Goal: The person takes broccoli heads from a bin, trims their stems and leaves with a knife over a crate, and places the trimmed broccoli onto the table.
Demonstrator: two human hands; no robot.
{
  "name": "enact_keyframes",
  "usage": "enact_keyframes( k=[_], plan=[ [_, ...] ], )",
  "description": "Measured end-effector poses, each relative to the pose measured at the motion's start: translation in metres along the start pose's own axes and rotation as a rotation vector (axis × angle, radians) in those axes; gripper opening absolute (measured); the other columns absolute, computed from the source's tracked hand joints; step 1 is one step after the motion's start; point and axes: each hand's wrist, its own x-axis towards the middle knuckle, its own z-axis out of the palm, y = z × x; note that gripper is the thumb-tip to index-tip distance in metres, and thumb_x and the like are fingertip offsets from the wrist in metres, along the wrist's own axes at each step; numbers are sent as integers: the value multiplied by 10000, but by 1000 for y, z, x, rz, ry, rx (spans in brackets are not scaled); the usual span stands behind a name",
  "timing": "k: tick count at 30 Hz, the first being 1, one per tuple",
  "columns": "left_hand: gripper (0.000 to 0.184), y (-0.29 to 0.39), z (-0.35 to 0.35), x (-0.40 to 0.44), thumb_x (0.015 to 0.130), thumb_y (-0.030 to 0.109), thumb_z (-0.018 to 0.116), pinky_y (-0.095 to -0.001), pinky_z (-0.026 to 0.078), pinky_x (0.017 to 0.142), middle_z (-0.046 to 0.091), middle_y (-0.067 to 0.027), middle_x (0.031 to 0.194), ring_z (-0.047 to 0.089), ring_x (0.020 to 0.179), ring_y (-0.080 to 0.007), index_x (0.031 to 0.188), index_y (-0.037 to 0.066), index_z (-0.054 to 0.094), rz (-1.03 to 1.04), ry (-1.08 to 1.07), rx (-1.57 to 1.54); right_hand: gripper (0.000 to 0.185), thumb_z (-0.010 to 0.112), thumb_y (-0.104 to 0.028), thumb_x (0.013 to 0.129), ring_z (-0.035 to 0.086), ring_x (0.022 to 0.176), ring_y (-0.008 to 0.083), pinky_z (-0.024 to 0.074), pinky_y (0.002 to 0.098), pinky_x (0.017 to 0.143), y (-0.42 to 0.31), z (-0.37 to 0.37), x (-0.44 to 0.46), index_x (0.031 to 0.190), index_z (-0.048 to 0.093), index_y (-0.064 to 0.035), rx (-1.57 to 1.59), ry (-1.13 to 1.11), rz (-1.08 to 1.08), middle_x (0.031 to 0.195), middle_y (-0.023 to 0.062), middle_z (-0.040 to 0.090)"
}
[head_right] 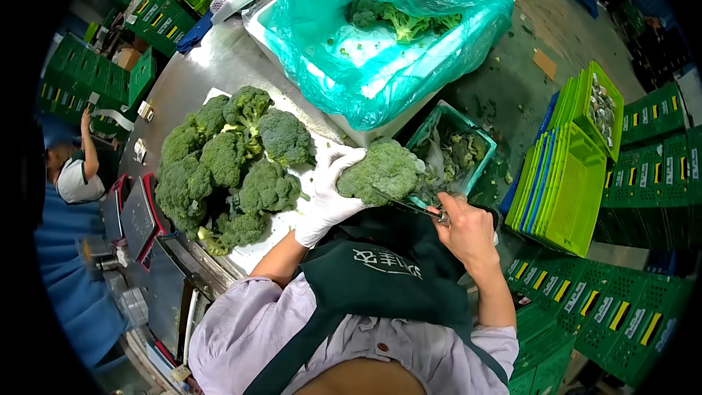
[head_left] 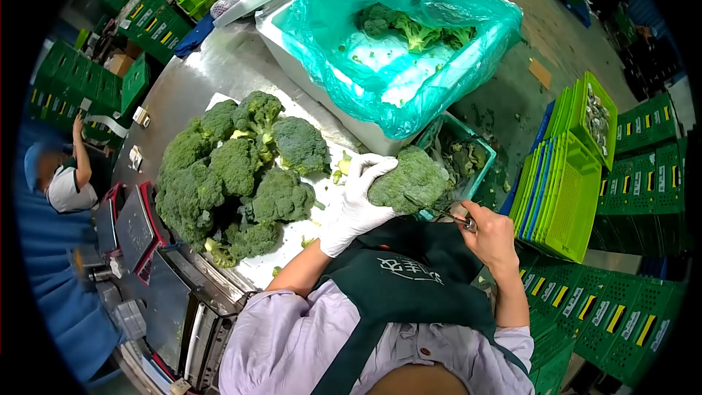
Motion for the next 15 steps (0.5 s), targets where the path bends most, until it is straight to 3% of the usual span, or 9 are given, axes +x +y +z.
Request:
enact_keyframes(
  k=[9,15],
  plan=[
    [640,3,3,-1,545,93,838,-352,464,883,511,-113,1081,543,1029,-257,1132,46,589,5,5,53,267,695,-123,766,617,629,309,468,393,527,-4,6,-2,1024,629,-95,-107,-80,87,721,110,630],
    [637,1,8,0,542,116,847,-352,459,868,509,-106,1070,544,1004,-251,1122,49,593,-45,53,-4,296,699,-107,780,612,617,261,475,355,515,-12,24,-9,1062,622,-67,-274,252,52,776,107,623]
  ],
)
